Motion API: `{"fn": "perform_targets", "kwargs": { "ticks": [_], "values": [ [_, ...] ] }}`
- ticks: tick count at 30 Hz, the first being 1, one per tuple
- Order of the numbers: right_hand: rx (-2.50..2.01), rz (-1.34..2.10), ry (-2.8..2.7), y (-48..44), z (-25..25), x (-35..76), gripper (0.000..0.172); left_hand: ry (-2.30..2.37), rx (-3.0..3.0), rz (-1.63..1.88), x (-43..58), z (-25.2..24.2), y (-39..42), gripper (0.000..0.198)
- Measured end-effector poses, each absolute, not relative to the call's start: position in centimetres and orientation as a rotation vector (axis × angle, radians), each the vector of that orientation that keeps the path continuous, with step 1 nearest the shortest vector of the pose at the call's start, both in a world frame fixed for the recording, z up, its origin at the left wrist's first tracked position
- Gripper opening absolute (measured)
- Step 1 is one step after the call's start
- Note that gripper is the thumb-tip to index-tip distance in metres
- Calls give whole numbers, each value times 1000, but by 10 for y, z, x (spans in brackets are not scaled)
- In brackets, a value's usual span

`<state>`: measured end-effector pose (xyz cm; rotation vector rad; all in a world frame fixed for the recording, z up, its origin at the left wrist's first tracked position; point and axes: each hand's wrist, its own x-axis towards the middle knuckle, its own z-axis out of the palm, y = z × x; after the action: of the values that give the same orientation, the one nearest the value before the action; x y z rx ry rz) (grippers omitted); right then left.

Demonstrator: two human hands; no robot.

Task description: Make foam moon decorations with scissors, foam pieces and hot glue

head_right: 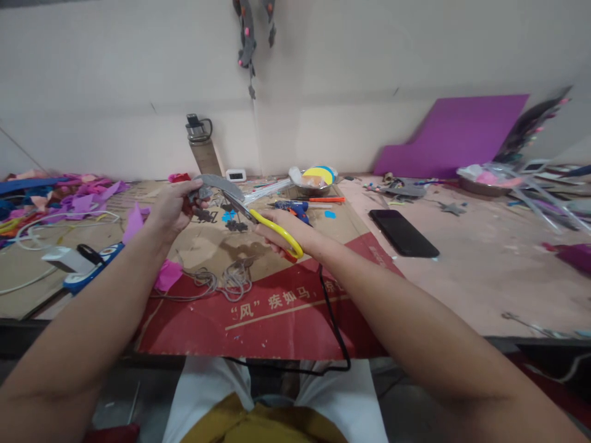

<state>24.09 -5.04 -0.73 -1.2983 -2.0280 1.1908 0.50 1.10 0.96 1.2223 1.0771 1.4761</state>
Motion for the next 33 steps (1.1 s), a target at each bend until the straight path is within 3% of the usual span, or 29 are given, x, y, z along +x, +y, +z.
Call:
{"fn": "perform_targets", "kwargs": {
  "ticks": [18,24,33],
  "values": [
    [-1284,1136,-2058,-49,-17,237,17,1095,1293,1443,-10,1,19,11],
    [-1197,801,-2289,-44,-23,236,12,1063,1305,1438,-17,-2,20,17],
    [-1161,514,-2419,-45,-35,238,26,1056,1334,1451,-21,-3,21,23]
  ]
}}
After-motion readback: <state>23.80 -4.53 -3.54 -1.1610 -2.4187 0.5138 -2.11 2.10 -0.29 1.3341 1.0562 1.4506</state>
